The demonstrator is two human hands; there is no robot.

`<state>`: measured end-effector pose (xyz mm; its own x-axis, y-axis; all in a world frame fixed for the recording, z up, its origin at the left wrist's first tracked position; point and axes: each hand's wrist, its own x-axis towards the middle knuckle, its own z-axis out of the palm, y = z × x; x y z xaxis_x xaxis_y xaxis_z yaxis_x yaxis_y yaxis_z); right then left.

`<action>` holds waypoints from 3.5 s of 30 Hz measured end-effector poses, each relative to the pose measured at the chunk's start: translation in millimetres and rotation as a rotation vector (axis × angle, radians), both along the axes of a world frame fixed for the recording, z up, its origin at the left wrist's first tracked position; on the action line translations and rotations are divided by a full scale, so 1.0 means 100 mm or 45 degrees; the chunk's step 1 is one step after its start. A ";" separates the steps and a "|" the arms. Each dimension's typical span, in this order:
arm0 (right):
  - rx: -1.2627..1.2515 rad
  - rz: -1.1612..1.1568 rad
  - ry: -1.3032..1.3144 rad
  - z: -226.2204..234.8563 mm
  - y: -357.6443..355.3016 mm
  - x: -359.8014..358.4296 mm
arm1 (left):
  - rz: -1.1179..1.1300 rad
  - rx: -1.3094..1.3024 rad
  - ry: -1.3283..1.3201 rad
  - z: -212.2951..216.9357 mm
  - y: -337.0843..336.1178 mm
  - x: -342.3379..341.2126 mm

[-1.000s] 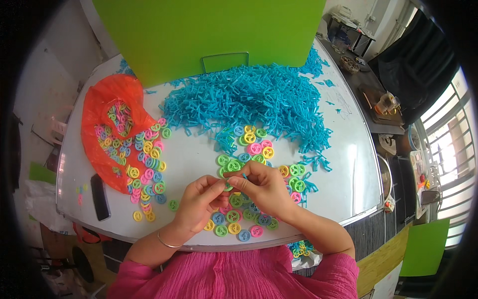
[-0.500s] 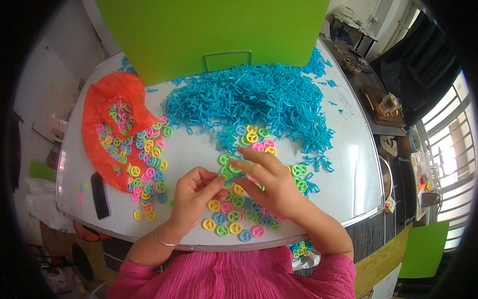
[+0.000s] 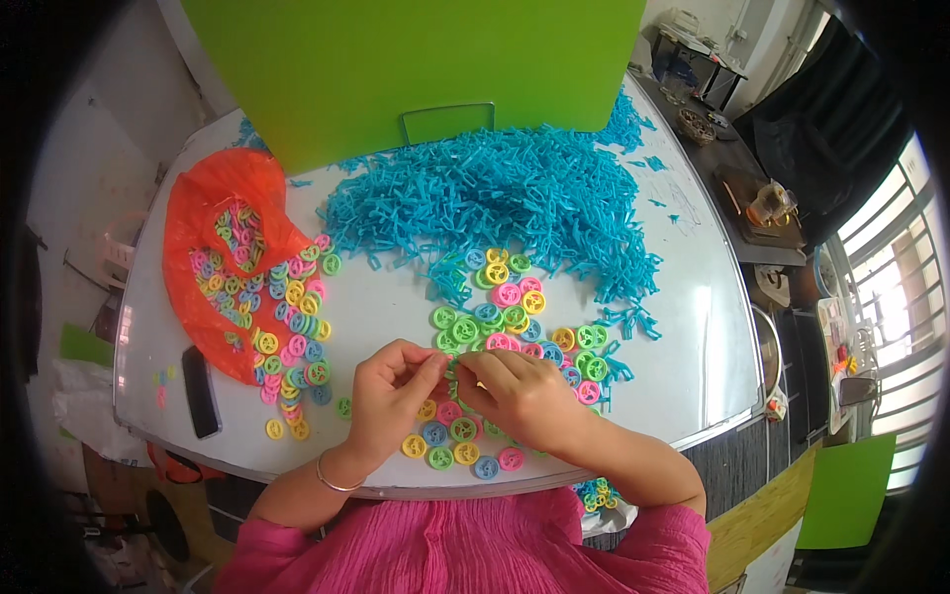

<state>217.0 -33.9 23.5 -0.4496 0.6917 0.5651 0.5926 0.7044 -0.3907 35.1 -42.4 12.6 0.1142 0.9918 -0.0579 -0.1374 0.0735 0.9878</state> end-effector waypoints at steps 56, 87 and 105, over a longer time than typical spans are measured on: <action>-0.205 0.026 0.287 0.09 -0.09 -0.01 | 0.190 0.760 0.582 0.12 -0.05 -0.02; -0.451 0.047 0.459 0.15 -0.08 -0.02 | 0.020 0.636 0.571 0.05 -0.03 -0.06; -0.113 -0.065 0.244 0.04 -0.06 -0.04 | 0.068 0.473 0.503 0.00 -0.05 0.03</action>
<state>212.9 -39.6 27.6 -0.3028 0.7618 0.5726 0.5355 0.6330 -0.5590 38.1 -47.2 12.7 0.1033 0.9576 0.2691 0.2556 -0.2870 0.9232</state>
